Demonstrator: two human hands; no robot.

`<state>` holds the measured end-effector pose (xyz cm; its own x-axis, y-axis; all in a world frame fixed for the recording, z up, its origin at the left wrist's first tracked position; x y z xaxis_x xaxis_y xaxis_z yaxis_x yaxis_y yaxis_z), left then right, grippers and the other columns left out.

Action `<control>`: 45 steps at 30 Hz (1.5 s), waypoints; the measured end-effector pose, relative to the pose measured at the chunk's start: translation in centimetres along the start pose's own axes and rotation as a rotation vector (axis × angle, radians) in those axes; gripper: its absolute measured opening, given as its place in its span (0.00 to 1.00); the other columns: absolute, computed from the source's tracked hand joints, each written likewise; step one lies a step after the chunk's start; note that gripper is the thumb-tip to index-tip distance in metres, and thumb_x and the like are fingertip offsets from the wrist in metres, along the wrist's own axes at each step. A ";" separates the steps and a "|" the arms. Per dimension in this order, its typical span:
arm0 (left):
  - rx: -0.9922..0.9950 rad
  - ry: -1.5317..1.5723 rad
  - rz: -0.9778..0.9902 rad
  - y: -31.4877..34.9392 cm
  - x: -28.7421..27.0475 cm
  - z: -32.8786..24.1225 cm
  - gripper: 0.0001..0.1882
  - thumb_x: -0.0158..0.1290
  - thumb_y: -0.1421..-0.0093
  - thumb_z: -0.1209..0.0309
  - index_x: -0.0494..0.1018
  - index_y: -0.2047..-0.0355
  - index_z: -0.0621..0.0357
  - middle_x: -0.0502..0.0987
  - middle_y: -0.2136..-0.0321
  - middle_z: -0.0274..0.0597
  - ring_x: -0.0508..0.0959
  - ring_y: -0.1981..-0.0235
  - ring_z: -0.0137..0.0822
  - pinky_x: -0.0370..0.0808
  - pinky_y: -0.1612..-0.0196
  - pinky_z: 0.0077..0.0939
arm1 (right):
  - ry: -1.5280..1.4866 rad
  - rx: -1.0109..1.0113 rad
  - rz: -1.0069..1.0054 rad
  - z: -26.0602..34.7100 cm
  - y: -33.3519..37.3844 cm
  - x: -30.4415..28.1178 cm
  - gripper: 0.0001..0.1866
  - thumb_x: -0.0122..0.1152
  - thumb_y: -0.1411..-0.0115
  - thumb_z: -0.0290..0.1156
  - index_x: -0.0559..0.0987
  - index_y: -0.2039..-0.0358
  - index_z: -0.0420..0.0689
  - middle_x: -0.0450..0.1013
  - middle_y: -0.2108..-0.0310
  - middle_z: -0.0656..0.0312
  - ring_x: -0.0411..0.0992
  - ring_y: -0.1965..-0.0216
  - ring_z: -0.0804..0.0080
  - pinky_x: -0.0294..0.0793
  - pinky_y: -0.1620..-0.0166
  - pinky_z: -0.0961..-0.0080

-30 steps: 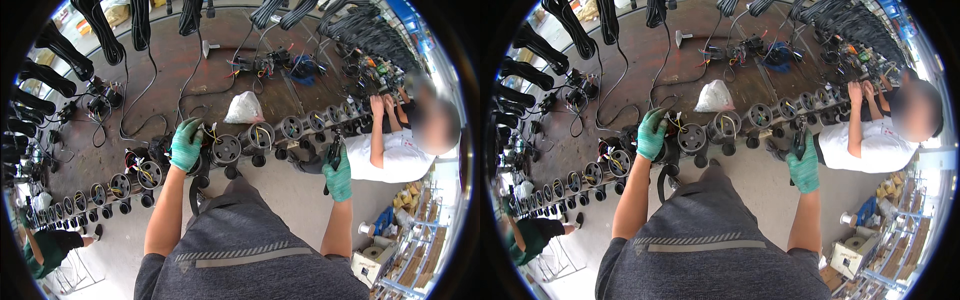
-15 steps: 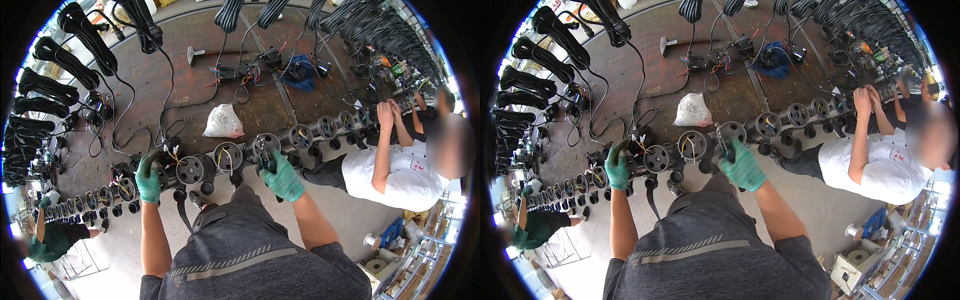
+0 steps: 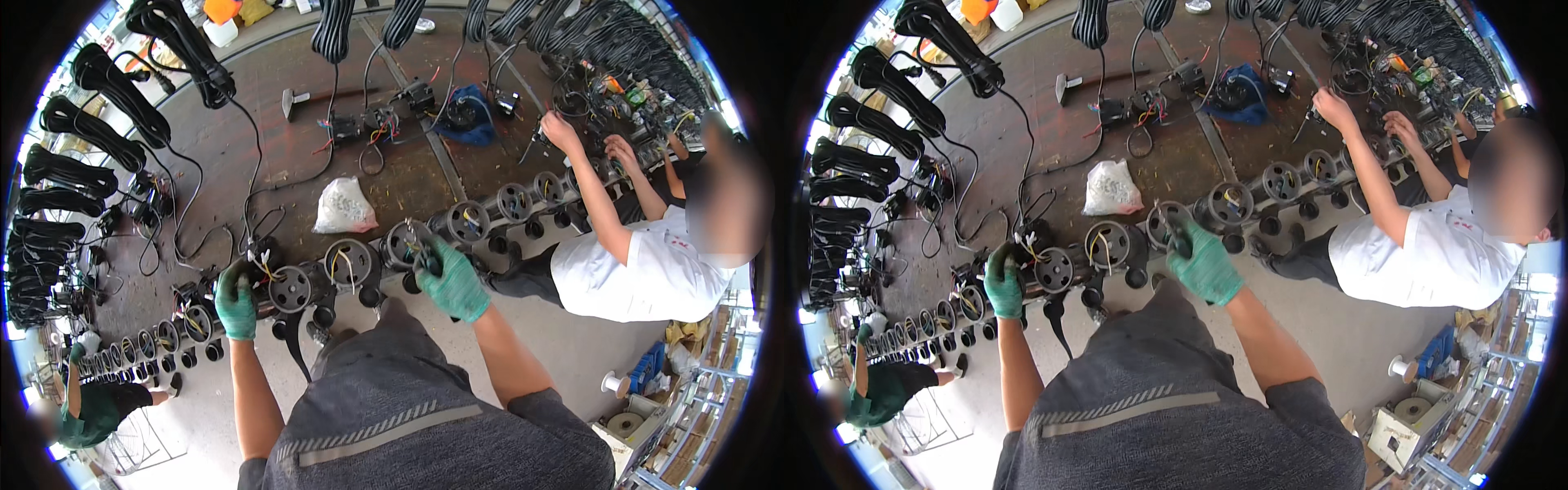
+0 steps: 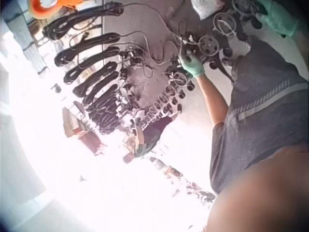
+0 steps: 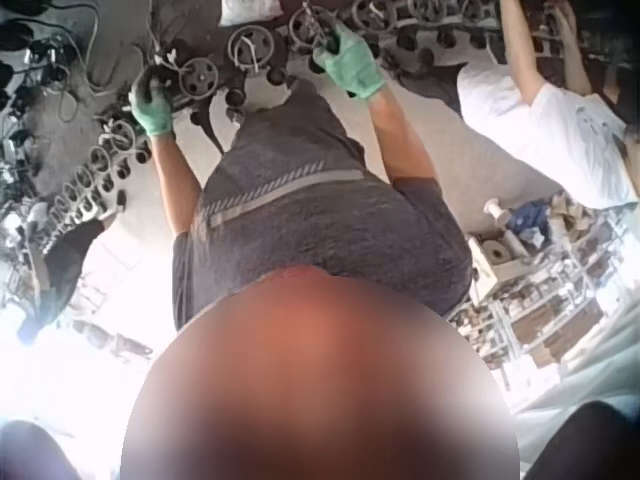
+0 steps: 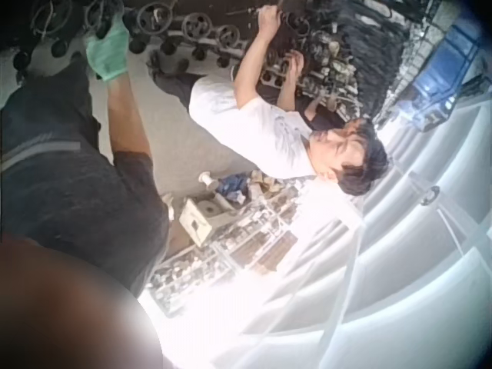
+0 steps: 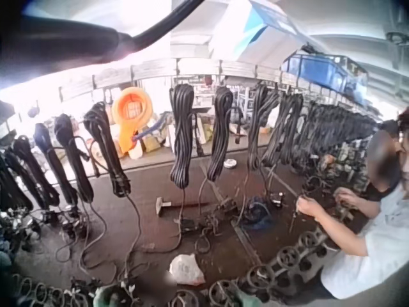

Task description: The person assembles cylindrical electronic components on a workbench, using wire cutters to trim wires and inserting them into the units. They handle multiple units sequentially, organizing the wires and securing them within the cylindrical housings.

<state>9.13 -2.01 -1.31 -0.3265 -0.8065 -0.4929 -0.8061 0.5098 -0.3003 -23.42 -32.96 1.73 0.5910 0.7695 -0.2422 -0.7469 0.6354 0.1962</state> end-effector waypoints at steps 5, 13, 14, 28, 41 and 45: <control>-0.038 0.149 -0.002 -0.2 0.8 0.9 0.14 0.55 0.29 0.79 0.81 0.46 0.64 0.83 0.51 0.44 0.82 0.52 0.35 0.81 0.46 0.30 | 0.074 0.050 -0.029 1.0 -0.7 -0.2 0.34 0.62 0.41 0.21 0.74 0.32 0.41 0.74 0.71 0.64 0.69 0.72 0.76 0.75 0.63 0.72; 0.007 0.033 0.057 -0.1 0.7 0.3 0.13 0.58 0.31 0.76 0.83 0.48 0.62 0.85 0.52 0.49 0.84 0.51 0.45 0.79 0.43 0.36 | 0.194 0.019 -0.115 1.2 2.2 2.8 0.34 0.64 0.43 0.21 0.74 0.33 0.40 0.74 0.68 0.64 0.68 0.69 0.75 0.75 0.59 0.73; 0.028 0.038 0.056 -0.1 0.8 -0.1 0.12 0.58 0.31 0.77 0.82 0.48 0.62 0.84 0.53 0.48 0.84 0.52 0.45 0.79 0.44 0.36 | 0.201 0.018 -0.110 0.9 2.7 3.5 0.34 0.64 0.43 0.21 0.74 0.33 0.40 0.74 0.67 0.63 0.68 0.68 0.74 0.75 0.59 0.73; 0.095 0.157 0.077 -0.3 0.7 -1.4 0.12 0.57 0.33 0.78 0.83 0.51 0.62 0.84 0.56 0.49 0.83 0.55 0.48 0.80 0.48 0.38 | 0.526 -0.165 -0.076 1.7 4.8 10.8 0.36 0.68 0.44 0.23 0.72 0.34 0.35 0.74 0.46 0.45 0.77 0.54 0.58 0.80 0.50 0.66; 0.197 0.116 0.053 -0.2 0.0 -2.4 0.13 0.60 0.37 0.75 0.83 0.52 0.59 0.84 0.57 0.53 0.82 0.56 0.56 0.78 0.49 0.48 | 0.644 -0.082 -0.032 1.2 4.4 13.2 0.35 0.64 0.46 0.24 0.74 0.35 0.37 0.76 0.48 0.42 0.77 0.52 0.45 0.78 0.47 0.60; 0.192 0.074 0.064 0.1 0.6 -2.3 0.14 0.61 0.40 0.74 0.83 0.52 0.57 0.83 0.57 0.51 0.82 0.54 0.56 0.78 0.48 0.49 | 0.663 -0.196 -0.021 0.8 4.3 14.9 0.36 0.64 0.46 0.22 0.73 0.34 0.37 0.76 0.46 0.42 0.77 0.49 0.42 0.77 0.44 0.60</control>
<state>7.69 -3.16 0.24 -0.4147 -0.7868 -0.4571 -0.6762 0.6026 -0.4239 -17.64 -18.72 -0.25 0.3416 0.5152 -0.7860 -0.8152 0.5787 0.0250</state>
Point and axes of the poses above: each hand's wrist, its own y-axis away from the middle knuckle, its own x-axis out of the palm, z = x × y, the point moved 10 cm from there along -y, towards the middle knuckle
